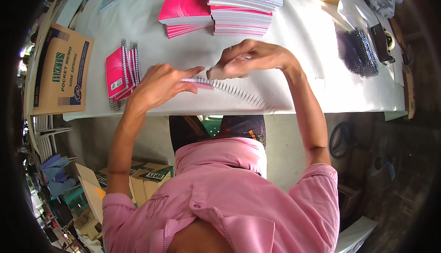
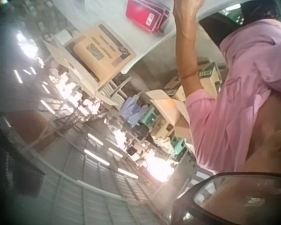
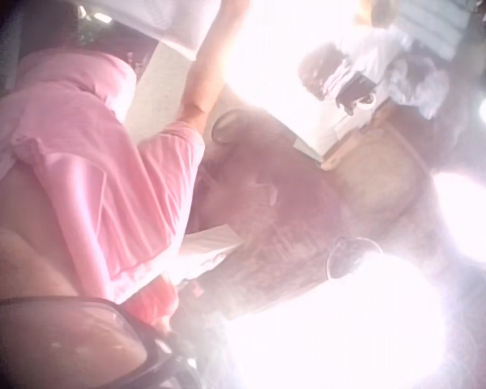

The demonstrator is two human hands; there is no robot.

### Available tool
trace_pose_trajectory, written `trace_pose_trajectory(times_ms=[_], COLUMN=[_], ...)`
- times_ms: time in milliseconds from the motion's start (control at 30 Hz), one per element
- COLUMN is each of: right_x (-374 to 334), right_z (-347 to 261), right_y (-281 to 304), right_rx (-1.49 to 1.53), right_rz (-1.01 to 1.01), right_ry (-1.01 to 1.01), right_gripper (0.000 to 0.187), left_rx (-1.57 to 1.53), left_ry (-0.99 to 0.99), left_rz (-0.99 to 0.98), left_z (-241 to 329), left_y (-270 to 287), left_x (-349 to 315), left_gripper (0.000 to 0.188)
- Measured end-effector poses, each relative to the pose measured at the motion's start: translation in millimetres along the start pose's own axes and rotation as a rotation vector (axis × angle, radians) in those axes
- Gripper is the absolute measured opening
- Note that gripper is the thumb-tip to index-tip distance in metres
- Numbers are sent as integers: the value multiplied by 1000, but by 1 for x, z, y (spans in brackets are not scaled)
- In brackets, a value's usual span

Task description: The person assembles pink spiral-bound notebooks by inserting metal coils into the punched holes of the paper stacks. They use a pen to assist in guiding the coils and then place the finished notebooks into a cardboard box.

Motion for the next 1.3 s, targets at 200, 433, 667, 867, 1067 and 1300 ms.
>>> trace_pose_trajectory(times_ms=[200,433,667,867,1067,1300], right_x=[-4,7,29,35,46,49], right_z=[-7,-6,-21,-26,-23,-16], right_y=[8,10,4,11,6,15], right_rx=[296,290,74,306,193,72], right_rz=[81,157,6,55,9,70], right_ry=[185,204,147,249,187,32], right_gripper=[62,58,53,56,55,54], left_rx=[58,127,111,162,54,-271], left_ry=[92,65,153,196,147,225], left_rz=[49,133,96,199,291,377], left_z=[-11,-16,-23,-28,-39,-56], left_y=[-1,-10,-6,-1,-1,-8], left_x=[-5,-5,-9,-14,-19,-21], left_gripper=[58,60,65,65,70,88])
Point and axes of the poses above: each hand's wrist, its own x-axis towards the middle knuckle, its own y-axis out of the back of the hand, z = x × y, the point moved 6 cm from there along x, towards the middle knuckle, and after that the axes turned 5 degrees about -z, right-handed, at the moved point
